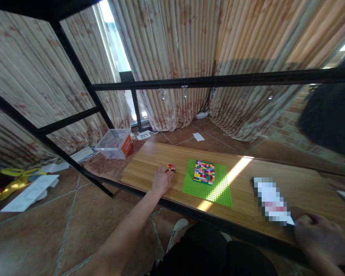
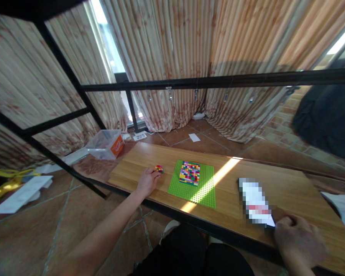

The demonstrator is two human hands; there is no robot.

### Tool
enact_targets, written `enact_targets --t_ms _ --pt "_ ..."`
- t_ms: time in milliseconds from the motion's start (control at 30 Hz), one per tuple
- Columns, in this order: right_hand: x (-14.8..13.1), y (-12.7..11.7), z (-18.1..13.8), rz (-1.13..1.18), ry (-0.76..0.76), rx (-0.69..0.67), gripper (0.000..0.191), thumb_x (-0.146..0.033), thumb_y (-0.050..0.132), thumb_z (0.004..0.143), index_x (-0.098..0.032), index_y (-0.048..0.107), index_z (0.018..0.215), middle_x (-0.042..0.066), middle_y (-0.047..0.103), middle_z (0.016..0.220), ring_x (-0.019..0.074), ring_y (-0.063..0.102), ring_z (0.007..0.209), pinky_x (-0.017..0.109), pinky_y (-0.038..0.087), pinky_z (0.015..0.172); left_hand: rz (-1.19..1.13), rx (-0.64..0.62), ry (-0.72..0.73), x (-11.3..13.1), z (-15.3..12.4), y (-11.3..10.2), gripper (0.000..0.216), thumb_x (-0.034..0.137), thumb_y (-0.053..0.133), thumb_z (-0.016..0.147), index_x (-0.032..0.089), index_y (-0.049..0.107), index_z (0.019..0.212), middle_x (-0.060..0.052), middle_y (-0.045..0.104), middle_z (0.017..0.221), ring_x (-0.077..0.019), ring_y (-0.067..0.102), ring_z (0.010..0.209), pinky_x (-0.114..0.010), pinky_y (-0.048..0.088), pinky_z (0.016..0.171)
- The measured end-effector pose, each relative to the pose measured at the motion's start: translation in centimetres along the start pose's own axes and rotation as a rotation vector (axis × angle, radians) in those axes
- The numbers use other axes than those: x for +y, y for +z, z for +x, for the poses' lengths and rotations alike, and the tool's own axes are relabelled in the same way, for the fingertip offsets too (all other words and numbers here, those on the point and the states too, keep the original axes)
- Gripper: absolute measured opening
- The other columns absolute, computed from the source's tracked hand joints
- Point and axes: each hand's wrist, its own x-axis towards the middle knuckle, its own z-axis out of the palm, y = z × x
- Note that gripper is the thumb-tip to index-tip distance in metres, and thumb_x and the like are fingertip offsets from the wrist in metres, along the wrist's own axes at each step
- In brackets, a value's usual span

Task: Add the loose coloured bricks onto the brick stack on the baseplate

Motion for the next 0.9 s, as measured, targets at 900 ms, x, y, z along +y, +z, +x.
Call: enact_targets --t_ms 900 --pt "-1.3 -1.5 -1.5 0.036 0.017 0.044 0.058 -0.043 0.021 0.091 -0.016 0.068 0.111 0.019 0.061 0.116 0.0354 0.059 0.107 0.044 0.047 0.083 -0.44 0.089 0.212 12.9 1.2 0.6 0.016 0.024 0.051 0.092 0.023 0.067 0.094 -0.001 0.072 0.096 -0.018 0.061 0.094 -0.039 0.039 0.092"
